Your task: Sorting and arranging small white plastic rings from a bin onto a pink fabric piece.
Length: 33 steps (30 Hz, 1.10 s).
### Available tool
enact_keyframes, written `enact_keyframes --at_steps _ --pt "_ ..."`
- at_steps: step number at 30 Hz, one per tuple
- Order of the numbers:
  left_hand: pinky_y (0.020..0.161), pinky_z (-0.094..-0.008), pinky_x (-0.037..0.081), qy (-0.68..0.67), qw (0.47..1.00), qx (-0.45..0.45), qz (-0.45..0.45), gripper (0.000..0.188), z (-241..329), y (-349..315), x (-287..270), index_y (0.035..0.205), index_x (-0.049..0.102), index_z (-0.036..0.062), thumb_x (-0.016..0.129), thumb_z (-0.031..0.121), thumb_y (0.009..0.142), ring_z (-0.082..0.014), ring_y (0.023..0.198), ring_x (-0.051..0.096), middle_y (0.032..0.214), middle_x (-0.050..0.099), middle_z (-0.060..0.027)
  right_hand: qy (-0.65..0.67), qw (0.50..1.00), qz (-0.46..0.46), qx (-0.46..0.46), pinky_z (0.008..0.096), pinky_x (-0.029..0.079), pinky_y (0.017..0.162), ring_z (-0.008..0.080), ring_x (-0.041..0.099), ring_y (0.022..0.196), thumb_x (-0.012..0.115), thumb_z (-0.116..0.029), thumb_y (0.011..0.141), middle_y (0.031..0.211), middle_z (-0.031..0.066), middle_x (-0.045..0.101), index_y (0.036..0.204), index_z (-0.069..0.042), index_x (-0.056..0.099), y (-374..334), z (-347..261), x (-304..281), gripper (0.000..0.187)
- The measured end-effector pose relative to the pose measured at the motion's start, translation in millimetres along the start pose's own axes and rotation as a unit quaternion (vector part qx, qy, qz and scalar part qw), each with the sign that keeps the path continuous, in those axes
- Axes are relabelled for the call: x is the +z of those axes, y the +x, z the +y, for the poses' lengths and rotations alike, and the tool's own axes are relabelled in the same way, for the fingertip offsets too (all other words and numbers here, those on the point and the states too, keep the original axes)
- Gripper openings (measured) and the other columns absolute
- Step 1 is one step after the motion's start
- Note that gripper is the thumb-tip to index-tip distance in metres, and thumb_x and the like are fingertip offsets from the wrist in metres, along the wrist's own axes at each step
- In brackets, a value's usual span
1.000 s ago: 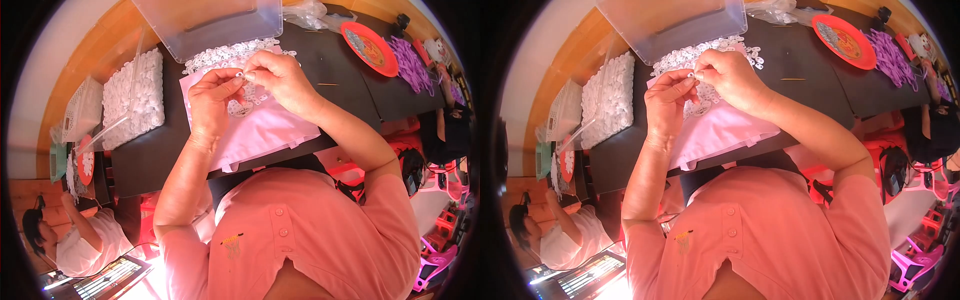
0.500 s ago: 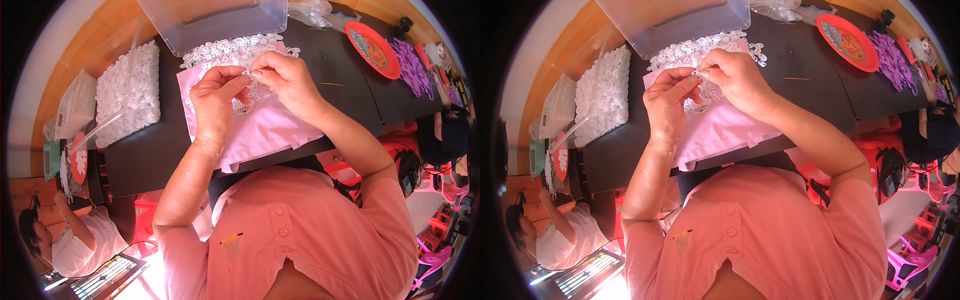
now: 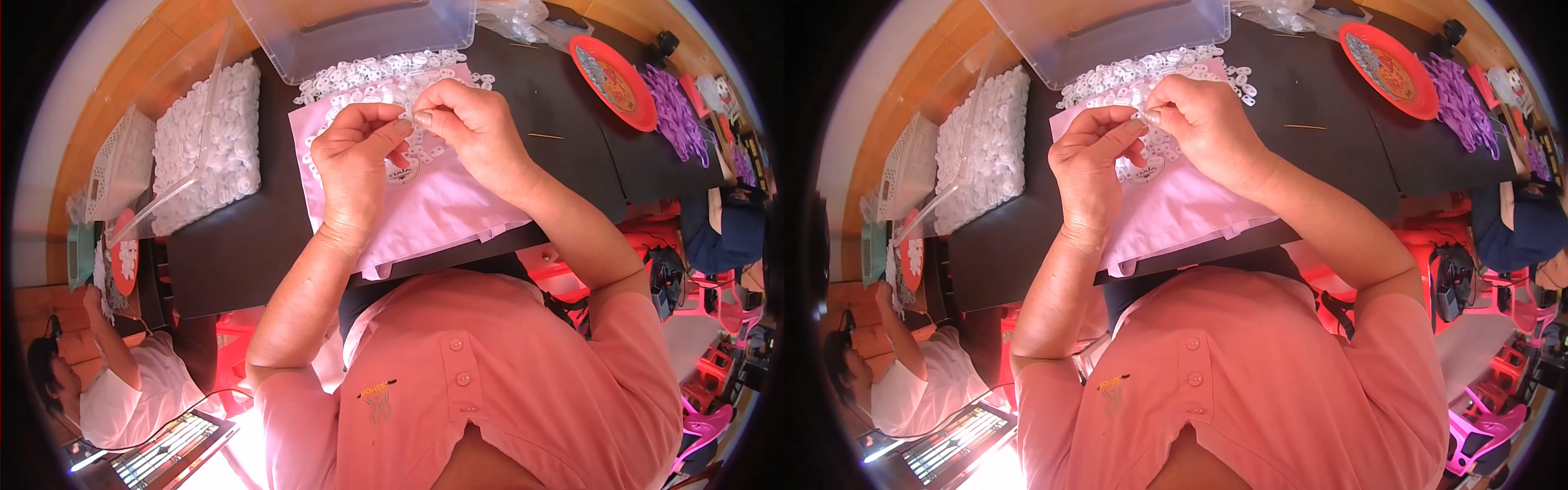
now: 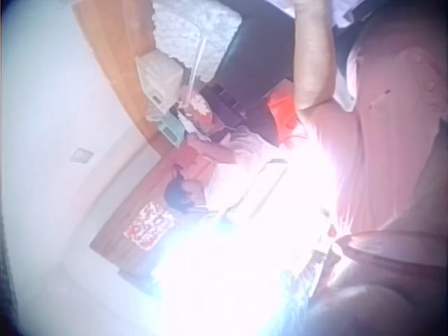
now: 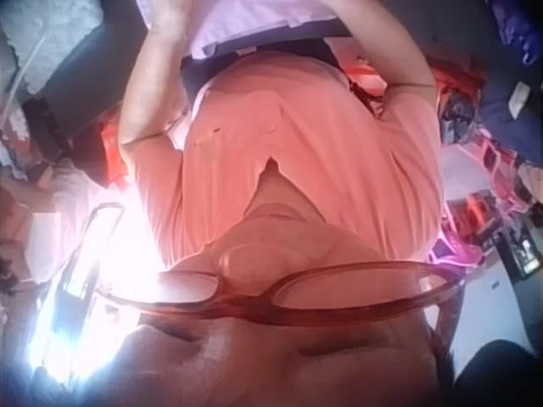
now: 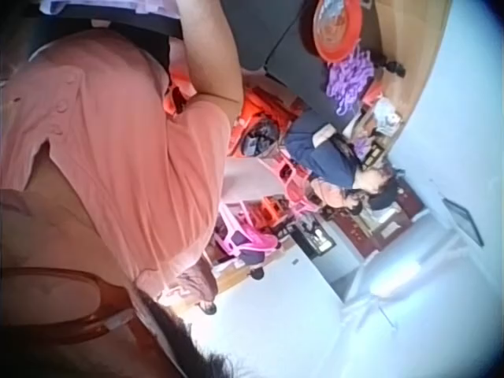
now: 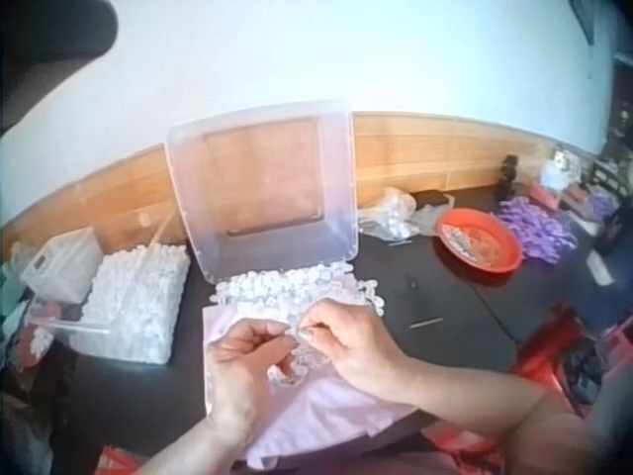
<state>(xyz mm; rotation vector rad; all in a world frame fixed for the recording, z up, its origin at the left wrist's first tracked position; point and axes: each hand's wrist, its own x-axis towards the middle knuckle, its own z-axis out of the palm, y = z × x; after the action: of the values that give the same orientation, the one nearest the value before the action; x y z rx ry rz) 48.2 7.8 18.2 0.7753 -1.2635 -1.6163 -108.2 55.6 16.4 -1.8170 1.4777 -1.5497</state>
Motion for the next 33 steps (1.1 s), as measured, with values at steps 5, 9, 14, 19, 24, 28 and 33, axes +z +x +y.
enact_keyframes --at_steps 5,9,14,19,24,28,33 --pt "0.055 -0.0243 0.047 0.018 0.999 0.037 0.014 0.01 -3.2 -6.1 -0.5 0.092 0.066 -0.0048 0.067 -0.006 0.082 -0.0121 0.061 0.059 0.081 0.068 -0.0097 0.009 1.0 -0.007 0.012 0.0285 0.046 0.058 0.0148 0.057 0.06 0.061 0.002 0.084 0.069 0.0085 0.063 0.087 0.0 0.062 -5.7 -3.6 7.2 0.005" --pt "0.056 -0.0253 0.047 0.012 1.0 0.028 0.0 0.009 -4.8 -1.3 -1.1 0.093 0.066 -0.0065 0.066 -0.005 0.084 -0.014 0.062 0.059 0.082 0.068 -0.0115 0.083 0.994 -0.017 0.068 0.0269 0.045 0.058 0.0125 0.055 0.061 0.062 0.0 0.084 0.069 0.0072 0.063 0.086 0.001 0.063 -1.5 1.9 5.2 0.003" --pt "0.056 -0.0244 0.046 0.026 1.0 -0.001 0.004 0.008 3.0 -0.5 3.7 0.093 0.067 -0.0052 0.066 -0.001 0.087 -0.0119 0.065 0.059 0.082 0.068 -0.0091 0.075 0.995 0.0 0.072 0.027 0.046 0.06 0.0127 0.056 0.064 0.064 -0.003 0.084 0.071 0.0064 0.064 0.086 0.001 0.063 -1.0 -0.7 -2.2 0.004" --pt "0.055 -0.0229 0.045 0.104 0.994 -0.014 -0.031 0.009 0.8 3.3 -2.4 0.094 0.067 -0.0031 0.066 0.004 0.089 -0.0091 0.065 0.057 0.08 0.066 -0.0053 0.027 0.998 -0.006 0.05 0.0282 0.047 0.064 0.0136 0.058 0.068 0.065 -0.003 0.085 0.075 0.0064 0.065 0.086 0.0 0.063 -1.2 -0.6 -6.8 0.004" --pt "0.053 -0.0221 0.042 0.118 0.991 -0.031 -0.05 0.009 0.2 3.2 -1.5 0.091 0.065 -0.0013 0.066 0.008 0.09 -0.0075 0.063 0.054 0.074 0.062 -0.0026 0.027 0.999 -0.01 0.042 0.0277 0.048 0.065 0.0136 0.059 0.068 0.066 -0.003 0.084 0.075 0.0067 0.065 0.087 0.001 0.063 -1.9 1.0 -6.2 0.005" --pt "0.052 -0.0221 0.042 0.11 0.992 -0.041 -0.05 0.009 -1.3 3.4 -1.5 0.091 0.064 -0.0008 0.065 0.008 0.091 -0.0074 0.062 0.054 0.074 0.062 -0.0026 0.037 0.998 -0.024 0.053 0.0274 0.047 0.065 0.0132 0.059 0.069 0.067 -0.005 0.085 0.075 0.0071 0.065 0.089 0.001 0.064 -2.2 3.1 -7.0 0.008" --pt "0.05 -0.0222 0.042 0.075 0.995 -0.045 -0.045 0.006 -3.9 0.6 0.4 0.09 0.064 -0.0008 0.064 0.005 0.091 -0.0078 0.06 0.055 0.074 0.062 -0.0029 0.042 0.996 -0.033 0.071 0.0272 0.046 0.062 0.0113 0.056 0.067 0.065 -0.004 0.085 0.073 0.0061 0.063 0.09 0.001 0.064 -4.6 2.5 -5.6 0.007"
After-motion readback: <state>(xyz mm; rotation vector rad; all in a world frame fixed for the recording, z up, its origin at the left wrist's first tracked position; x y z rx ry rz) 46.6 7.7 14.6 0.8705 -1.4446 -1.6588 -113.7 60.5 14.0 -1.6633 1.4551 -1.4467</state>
